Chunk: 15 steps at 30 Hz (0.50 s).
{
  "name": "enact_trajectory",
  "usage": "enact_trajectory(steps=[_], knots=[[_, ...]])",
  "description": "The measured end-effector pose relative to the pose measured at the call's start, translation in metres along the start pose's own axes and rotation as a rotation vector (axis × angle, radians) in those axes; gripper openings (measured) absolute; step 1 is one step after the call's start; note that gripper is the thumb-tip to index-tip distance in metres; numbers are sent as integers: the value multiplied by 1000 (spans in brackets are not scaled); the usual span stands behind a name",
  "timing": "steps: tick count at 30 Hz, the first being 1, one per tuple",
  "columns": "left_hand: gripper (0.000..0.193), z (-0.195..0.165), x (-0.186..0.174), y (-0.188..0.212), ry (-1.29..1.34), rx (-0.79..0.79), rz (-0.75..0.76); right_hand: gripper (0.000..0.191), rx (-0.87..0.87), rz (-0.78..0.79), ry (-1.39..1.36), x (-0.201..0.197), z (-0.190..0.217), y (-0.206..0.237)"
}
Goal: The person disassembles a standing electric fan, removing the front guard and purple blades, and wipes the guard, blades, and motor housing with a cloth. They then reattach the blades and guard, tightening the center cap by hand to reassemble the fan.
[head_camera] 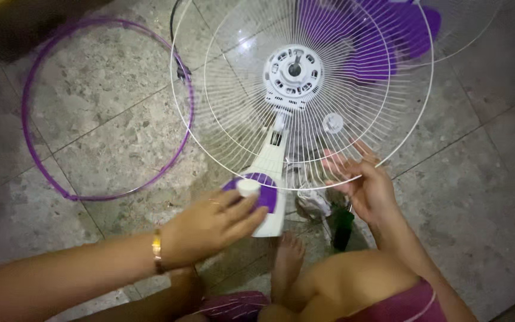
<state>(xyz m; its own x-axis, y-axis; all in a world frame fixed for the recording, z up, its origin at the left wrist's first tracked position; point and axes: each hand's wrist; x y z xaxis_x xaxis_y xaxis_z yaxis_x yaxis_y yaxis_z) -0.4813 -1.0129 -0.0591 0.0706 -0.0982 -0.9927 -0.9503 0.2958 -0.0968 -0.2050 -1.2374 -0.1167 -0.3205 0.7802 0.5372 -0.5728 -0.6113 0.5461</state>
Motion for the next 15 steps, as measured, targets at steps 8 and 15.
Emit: enact_trajectory(steps=[8,15], knots=[[48,-49,-26,-83,-3,33,19,76,-61,-137,-12,-5,-18,-4],[60,-33,-28,-83,111,120,-159,76,-44,-207,-84,-40,-38,-6]])
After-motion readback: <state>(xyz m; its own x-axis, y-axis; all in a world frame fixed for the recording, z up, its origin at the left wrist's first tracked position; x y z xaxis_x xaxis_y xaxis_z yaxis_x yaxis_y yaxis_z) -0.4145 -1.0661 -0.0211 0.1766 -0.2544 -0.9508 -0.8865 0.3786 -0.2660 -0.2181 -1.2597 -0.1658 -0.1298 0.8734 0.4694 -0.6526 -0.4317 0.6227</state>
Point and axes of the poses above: each hand's wrist, its own y-axis away from the middle knuckle, its own x-axis out of the palm, z = x × y, and after that the axes turned 13 degrees about -y, right-handed
